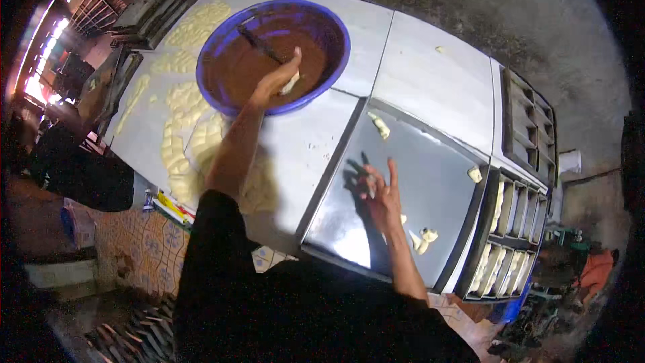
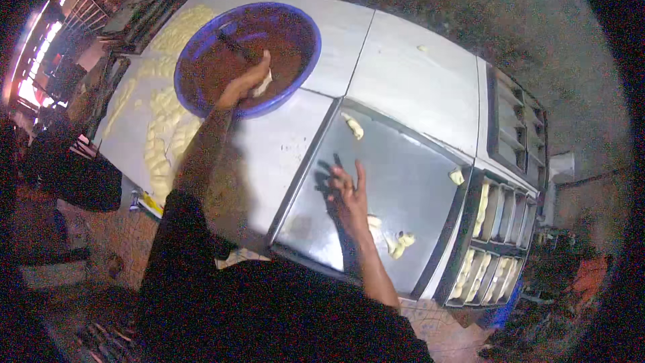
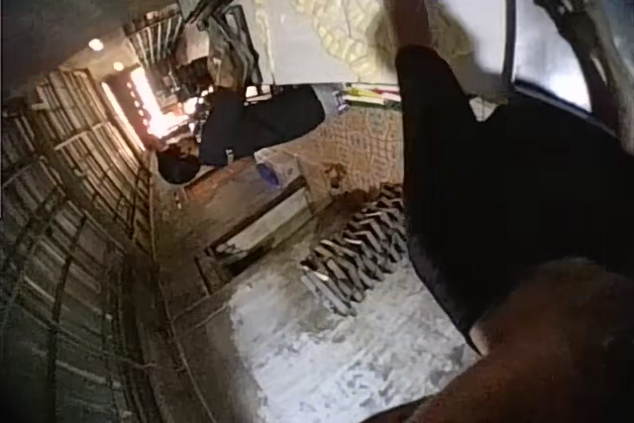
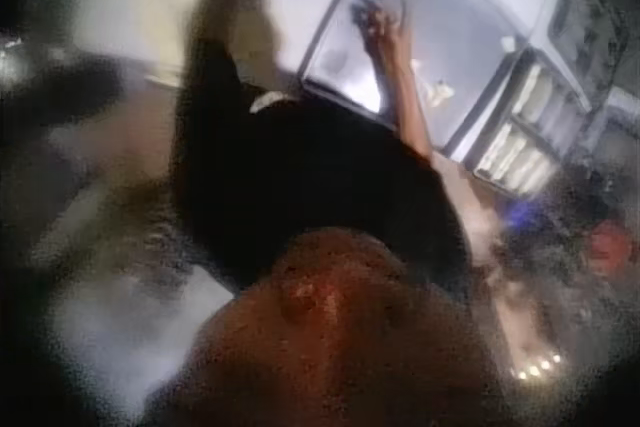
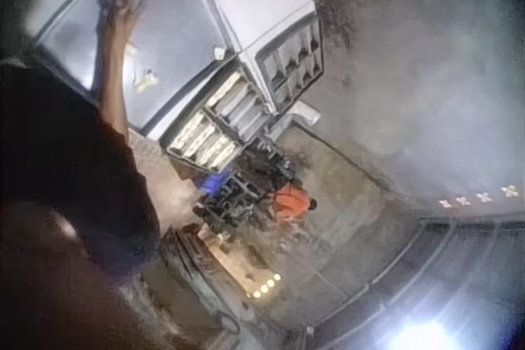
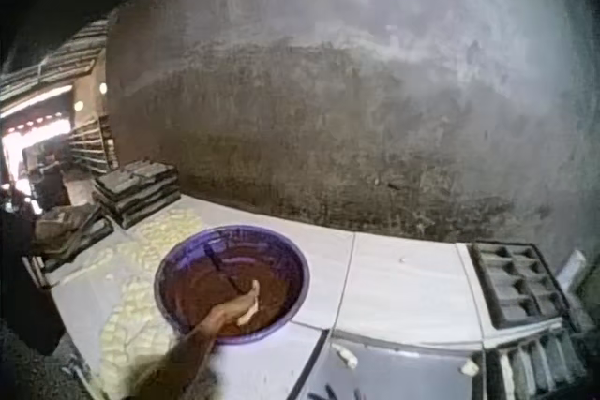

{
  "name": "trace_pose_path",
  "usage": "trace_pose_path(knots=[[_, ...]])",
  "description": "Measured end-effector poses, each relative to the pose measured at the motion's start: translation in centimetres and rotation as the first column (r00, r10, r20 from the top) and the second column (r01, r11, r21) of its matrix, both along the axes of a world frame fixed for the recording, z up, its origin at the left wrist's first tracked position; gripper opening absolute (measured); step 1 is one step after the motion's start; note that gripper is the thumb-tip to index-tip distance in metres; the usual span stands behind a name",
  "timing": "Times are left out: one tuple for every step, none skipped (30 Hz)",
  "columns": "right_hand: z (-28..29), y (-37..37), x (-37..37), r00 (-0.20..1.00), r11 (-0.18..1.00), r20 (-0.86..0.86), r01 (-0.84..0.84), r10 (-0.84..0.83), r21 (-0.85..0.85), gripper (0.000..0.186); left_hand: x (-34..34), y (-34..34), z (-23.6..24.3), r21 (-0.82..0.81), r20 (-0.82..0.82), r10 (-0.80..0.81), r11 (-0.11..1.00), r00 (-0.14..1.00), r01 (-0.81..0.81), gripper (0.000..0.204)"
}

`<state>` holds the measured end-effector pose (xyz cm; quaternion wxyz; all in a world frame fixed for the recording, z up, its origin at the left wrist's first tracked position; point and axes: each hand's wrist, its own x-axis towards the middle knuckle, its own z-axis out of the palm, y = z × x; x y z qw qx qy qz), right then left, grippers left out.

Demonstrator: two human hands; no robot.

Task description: The person prepares pastries by scooping chocolate filling onto pieces of dough by hand, folding and sealing the dough around the filling, and placing the shaped dough into baking pans.

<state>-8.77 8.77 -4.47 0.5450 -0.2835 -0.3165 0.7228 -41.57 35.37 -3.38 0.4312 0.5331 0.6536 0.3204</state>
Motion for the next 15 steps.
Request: trace_pose_path(knots=[[0.3,-0.2,-0.1,0.999,0.999,-0.042,0.024,-0.025,-0.022,0.095,-1.2,0.7,0.9,-0.248,0.347,-0.479,0.782,0.806,0.571,0.087],[0.3,0.1,0.1,0.999,0.999,-0.038,0.033,-0.034,-0.019,0.095,0.9,0.0,-0.6,-0.163,0.067,-0.327,0.929,0.943,0.333,0.094],[0.3,0.2,0.2,0.997,0.998,-0.042,0.057,-0.058,-0.039,0.094,2.7,0.1,0.5,-0.32,0.201,-0.25,0.897,0.947,0.304,0.095],[0.3,0.0,0.3,0.996,0.995,-0.048,0.075,-0.078,-0.061,0.093,3.8,-0.2,1.9,-0.473,0.312,-0.143,0.834,0.939,0.284,0.097],[0.5,-0.1,0.5,0.995,0.992,-0.038,0.088,-0.092,-0.092,0.092,4.4,-0.9,2.9,-0.477,0.314,-0.148,0.829,0.938,0.291,0.097],[0.5,-0.1,0.7,0.995,0.992,-0.039,0.085,-0.089,-0.095,0.092,4.6,-1.8,3.9,-0.375,0.229,-0.153,0.898,0.961,0.232,0.098],[0.4,0.2,0.7,0.997,0.995,-0.028,0.075,-0.077,-0.062,0.091,4.9,-2.4,4.9,-0.256,0.142,-0.152,0.949,0.978,0.184,0.098],[0.3,0.4,0.6,0.998,0.998,-0.017,0.063,-0.064,-0.028,0.09,5.6,-3.2,5.8,-0.256,0.14,-0.154,0.949,0.978,0.186,0.098],[0.6,0.6,0.3,0.997,0.996,-0.007,0.074,-0.075,-0.041,0.085,6.3,-4.4,6.5,-0.099,0.123,-0.057,0.993,0.991,0.069,0.1],[0.6,0.9,0.3,0.995,0.994,-0.007,0.095,-0.096,-0.045,0.085,7.6,-5.3,7.2,0.057,0.128,0.021,0.998,0.991,-0.029,0.103],[0.4,1.4,0.4,0.995,0.993,0.038,0.092,-0.089,-0.072,0.084,8.0,-6.4,8.0,0.144,0.004,-0.025,0.989,1.0,0.024,0.104],[0.2,1.7,0.7,0.992,0.989,0.083,0.104,-0.096,-0.103,0.082,9.9,-8.2,9.0,0.137,0.005,-0.062,0.989,0.998,0.061,0.104],[0.9,2.0,0.7,0.978,0.962,-0.039,0.194,-0.205,-0.193,0.065,12.9,-10.4,9.4,-0.021,0.449,-0.085,0.994,0.889,0.106,0.099],[0.6,1.7,0.8,0.975,0.958,-0.046,0.205,-0.218,-0.199,0.065,14.4,-13.7,10.1,-0.163,0.783,0.022,0.972,0.622,0.17,0.095],[-0.3,1.6,0.9,0.976,0.938,-0.129,0.125,-0.174,-0.323,0.055,15.3,-16.2,9.0,-0.181,0.853,-0.01,0.932,0.522,0.313,0.091]])
